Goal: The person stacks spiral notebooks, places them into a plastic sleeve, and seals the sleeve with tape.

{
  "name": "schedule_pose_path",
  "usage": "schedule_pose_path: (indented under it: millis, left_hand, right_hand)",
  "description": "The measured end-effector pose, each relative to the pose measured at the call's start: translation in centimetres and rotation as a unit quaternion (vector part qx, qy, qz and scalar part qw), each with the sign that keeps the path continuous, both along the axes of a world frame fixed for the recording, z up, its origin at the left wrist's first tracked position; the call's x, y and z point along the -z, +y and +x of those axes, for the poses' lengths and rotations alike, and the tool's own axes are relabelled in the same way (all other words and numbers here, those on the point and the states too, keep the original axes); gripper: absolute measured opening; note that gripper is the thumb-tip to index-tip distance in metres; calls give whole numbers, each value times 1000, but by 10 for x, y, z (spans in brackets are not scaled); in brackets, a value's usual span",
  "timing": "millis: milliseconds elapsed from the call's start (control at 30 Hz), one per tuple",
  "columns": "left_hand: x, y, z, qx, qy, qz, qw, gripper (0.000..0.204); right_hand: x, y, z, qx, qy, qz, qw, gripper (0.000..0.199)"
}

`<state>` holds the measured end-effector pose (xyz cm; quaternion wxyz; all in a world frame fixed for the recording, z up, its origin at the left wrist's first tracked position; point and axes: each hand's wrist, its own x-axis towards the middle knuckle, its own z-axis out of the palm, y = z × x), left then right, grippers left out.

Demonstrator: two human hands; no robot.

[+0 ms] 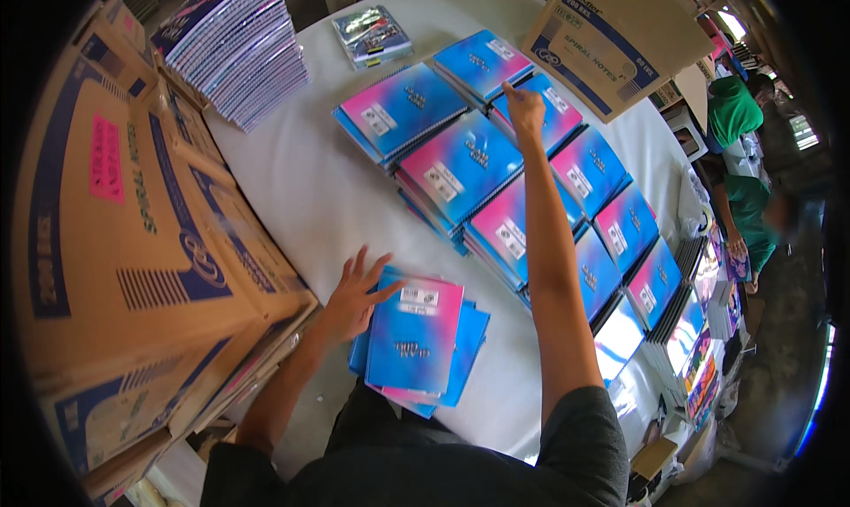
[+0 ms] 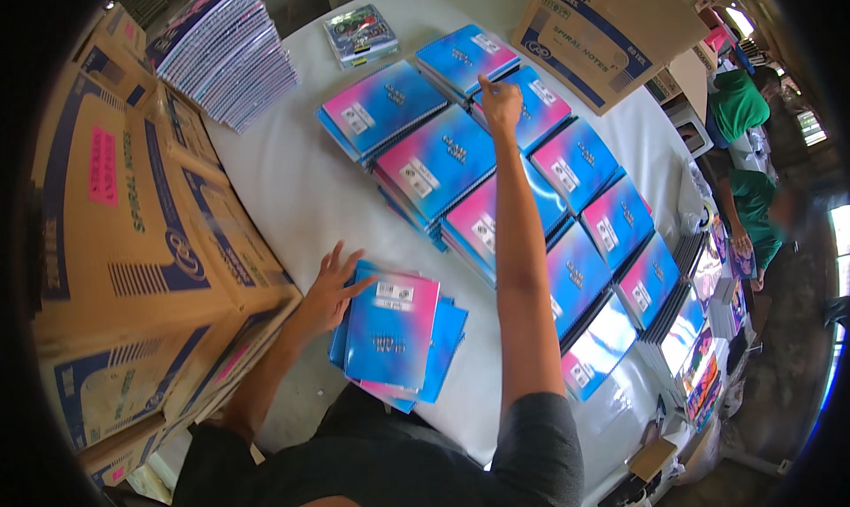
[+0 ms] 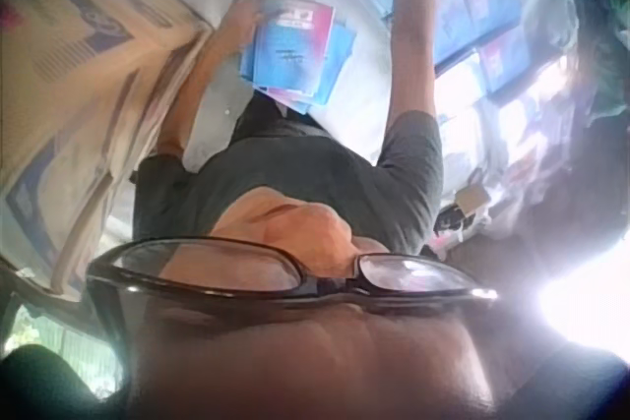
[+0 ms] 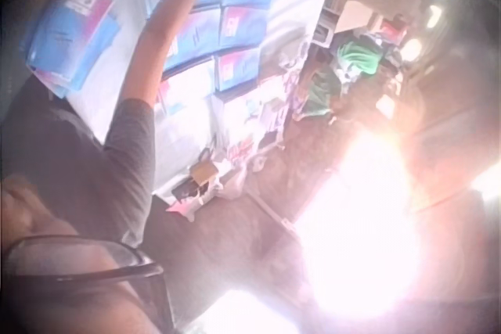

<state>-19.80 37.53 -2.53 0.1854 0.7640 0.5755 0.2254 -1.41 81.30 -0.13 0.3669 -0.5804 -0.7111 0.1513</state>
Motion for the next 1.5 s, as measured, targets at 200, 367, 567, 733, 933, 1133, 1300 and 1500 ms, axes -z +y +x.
schedule_pose_path:
  millis: [200, 367, 567, 733, 933, 1133, 1300, 1500]
  left_hand:
    - [9, -45, 13, -243, -311, -85, 915, 83]
    - [33, -54, 20, -258, -301, -129, 909, 85]
    - [46, -58, 21, -267, -367, -174, 874, 83]
    - [33, -46, 19, -197, -575, -188, 771, 85]
    - [44, -40, 15, -190, -666, -149, 705, 97]
    - [42, -51, 19, -151, -565, -153, 797, 106]
    - [47, -43, 22, -79, -556, -156, 813, 109]
    - [66, -48, 0, -114, -698, -222, 672, 104]
  right_hand:
    - [18, 42, -84, 181, -196, -117, 957, 65]
    - [17, 72, -82, 201, -80, -152, 964, 42]
    - [-40, 48, -27, 21, -104, 117, 987, 22]
    - [-170, -97, 25, -519, -80, -24, 851, 20]
    - [-69, -282, -34, -687, -176, -164, 685, 17]
    - [-5, -371, 118, -83, -102, -296, 946, 34]
    - [58, -474, 142, 46, 332, -513, 790, 72]
    - [41, -475, 96, -5, 382, -515, 767, 80]
